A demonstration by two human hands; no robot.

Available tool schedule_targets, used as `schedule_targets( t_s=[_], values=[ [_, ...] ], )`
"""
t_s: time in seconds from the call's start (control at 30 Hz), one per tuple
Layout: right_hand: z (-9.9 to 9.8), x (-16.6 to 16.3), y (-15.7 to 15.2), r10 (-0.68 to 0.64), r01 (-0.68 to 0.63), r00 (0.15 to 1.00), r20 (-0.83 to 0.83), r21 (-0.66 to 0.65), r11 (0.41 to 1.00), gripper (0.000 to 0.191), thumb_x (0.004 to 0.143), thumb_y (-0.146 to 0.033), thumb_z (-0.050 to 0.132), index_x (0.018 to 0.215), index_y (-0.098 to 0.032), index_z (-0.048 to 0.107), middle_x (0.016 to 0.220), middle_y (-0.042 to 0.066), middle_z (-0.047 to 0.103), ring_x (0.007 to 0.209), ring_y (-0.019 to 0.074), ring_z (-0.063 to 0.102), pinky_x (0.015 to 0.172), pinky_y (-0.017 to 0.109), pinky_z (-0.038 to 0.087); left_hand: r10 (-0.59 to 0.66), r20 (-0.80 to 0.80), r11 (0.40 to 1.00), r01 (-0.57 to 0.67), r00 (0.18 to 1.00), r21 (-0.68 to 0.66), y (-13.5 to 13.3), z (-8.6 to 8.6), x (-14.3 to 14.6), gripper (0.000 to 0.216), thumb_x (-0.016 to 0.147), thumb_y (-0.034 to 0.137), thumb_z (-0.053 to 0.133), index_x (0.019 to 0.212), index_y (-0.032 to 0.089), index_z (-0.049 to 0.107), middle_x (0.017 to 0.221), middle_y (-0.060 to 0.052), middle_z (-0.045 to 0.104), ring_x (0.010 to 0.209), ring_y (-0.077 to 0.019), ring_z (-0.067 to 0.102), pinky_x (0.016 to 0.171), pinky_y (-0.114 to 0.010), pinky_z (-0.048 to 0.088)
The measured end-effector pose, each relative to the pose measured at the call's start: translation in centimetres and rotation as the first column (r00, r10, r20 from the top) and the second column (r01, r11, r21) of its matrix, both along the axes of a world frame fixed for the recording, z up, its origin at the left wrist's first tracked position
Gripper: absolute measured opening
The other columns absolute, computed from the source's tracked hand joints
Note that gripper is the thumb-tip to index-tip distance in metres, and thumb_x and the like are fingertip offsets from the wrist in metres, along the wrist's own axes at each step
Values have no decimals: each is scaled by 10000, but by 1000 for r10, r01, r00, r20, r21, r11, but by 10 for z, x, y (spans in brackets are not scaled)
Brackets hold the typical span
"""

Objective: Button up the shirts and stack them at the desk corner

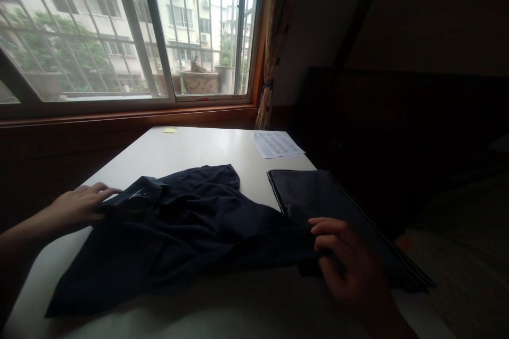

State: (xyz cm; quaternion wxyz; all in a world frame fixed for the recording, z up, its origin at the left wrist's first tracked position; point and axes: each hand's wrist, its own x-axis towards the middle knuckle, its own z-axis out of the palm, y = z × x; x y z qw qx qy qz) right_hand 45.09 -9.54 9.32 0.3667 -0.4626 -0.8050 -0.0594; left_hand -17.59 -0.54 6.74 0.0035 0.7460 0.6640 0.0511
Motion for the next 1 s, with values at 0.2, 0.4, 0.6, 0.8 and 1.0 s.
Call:
schedule_targets(
  t_s=[0.2, 0.4, 0.6, 0.8, 1.0],
  values=[
    [-23, 8, -8, 112, -82, 993, 40, -448, 890, 144, 753, -125, 486, 711, -231, 575, 698, 21, 626, 674, 192, 615, 637, 313, 480, -507, 95, 846, 516, 857, -137, -5, -8, 106, 851, 743, 216, 715, 1486, 446, 368, 1536, -47, 431, 1411, -373, 374, 1139, -610, 264],
    [-14, 22, -9, 61, -34, 998, 30, -555, 831, 112, 703, -159, 516, 638, -229, 574, 665, 21, 631, 659, 202, 607, 634, 316, 468, -474, 123, 842, 490, 872, -224, 10, -21, 121, 672, 778, 137, 626, 1403, 360, 514, 1267, -74, 640, 1127, -308, 628, 989, -465, 479],
    [-7, 29, -3, 110, -78, 994, 17, -603, 794, 194, 710, -107, 466, 632, -224, 600, 669, 15, 633, 698, 201, 628, 673, 314, 470, -384, 335, 836, 478, 861, -269, 13, -12, 103, 689, 855, 295, 623, 1495, 361, 375, 1379, -79, 596, 1154, -307, 631, 938, -418, 532],
    [-11, 34, 4, 111, -57, 993, 41, -654, 755, 262, 713, -53, 434, 618, -211, 620, 757, 29, 670, 731, 190, 644, 704, 320, 480, -468, 190, 835, 502, 863, -226, 12, -9, 98, 473, 863, 283, 624, 1333, 299, 574, 1336, -105, 596, 1143, -289, 629, 948, -391, 520],
    [6, 17, 2, 110, -33, 991, 78, -652, 757, 306, 764, -49, 428, 712, -224, 673, 801, 14, 684, 774, 183, 662, 728, 312, 505, -473, 36, 863, 471, 880, -181, 17, -15, 109, 259, 861, 212, 578, 1101, 211, 675, 1184, -133, 683, 1101, -312, 647, 961, -448, 484]
  ],
)
